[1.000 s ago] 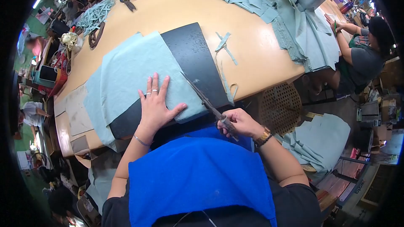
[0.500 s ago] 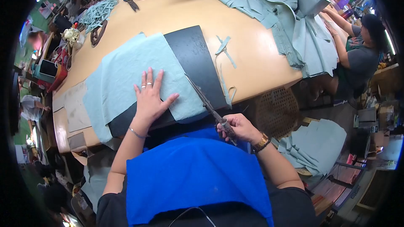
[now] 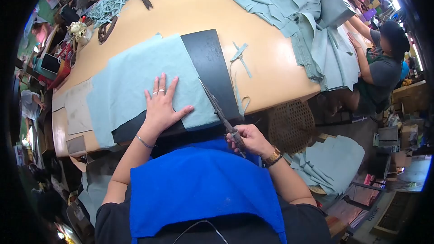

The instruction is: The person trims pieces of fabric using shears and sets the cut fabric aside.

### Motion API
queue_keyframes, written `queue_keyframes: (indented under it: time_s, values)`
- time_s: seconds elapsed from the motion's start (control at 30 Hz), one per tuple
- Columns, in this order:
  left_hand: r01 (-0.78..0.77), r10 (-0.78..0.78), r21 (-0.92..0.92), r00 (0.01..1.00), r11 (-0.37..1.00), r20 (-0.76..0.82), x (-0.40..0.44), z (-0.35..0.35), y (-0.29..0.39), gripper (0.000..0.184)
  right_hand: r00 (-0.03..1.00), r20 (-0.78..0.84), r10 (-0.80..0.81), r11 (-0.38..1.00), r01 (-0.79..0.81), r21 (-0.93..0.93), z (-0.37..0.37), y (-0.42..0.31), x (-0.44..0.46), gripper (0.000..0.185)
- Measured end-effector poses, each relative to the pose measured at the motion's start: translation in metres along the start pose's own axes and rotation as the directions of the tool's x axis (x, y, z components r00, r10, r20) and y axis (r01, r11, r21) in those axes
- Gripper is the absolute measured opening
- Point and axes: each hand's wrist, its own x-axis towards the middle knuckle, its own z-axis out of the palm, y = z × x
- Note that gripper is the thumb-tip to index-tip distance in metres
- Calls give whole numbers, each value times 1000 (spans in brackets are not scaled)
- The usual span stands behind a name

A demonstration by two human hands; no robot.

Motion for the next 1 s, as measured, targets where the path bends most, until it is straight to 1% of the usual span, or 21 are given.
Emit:
queue_keyframes:
  time_s: [0.07, 0.27, 0.37, 0.47, 0.57, 0.67, 0.7, 0.8, 1.0]
  values:
    - [-8, 8, 18, 1000, 1000, -10, -1, 1, 0, 98, 1000, 16, -7, 1000, 7, -19, -3, 2, -1, 21]
    - [-42, 43, -19, 999, 999, 33, -11, -6, 15, 99, 999, -3, 41, 995, -41, 86, 0, -2, 8, 19]
    - [-39, 40, -34, 999, 999, 25, -12, -3, 15, 99, 998, -32, 52, 996, -49, 80, 2, -5, 6, 19]
    - [-40, 41, -36, 999, 999, 33, -12, -5, 15, 98, 1000, -5, -16, 998, 17, 64, -2, 3, 3, 18]
    - [-20, 21, -28, 998, 999, 57, -5, -4, 12, 97, 1000, 14, -2, 999, 2, 52, -2, 1, -1, 19]
    - [30, -30, -5, 999, 1000, -32, 10, -1, -3, 95, 1000, 5, -19, 998, 18, 66, -3, 3, 0, 19]
    - [37, -37, 5, 999, 999, -24, 12, 0, -6, 95, 1000, -2, -5, 997, 5, 71, -2, 2, 1, 20]
    - [8, -8, -1, 999, 1000, 39, 8, -5, -2, 95, 1000, -21, 13, 996, -11, 84, 1, -4, 8, 20]
    - [-9, 9, -4, 1000, 1000, 13, 0, 0, 5, 96, 999, -34, -15, 996, 18, 82, 5, -4, 9, 22]
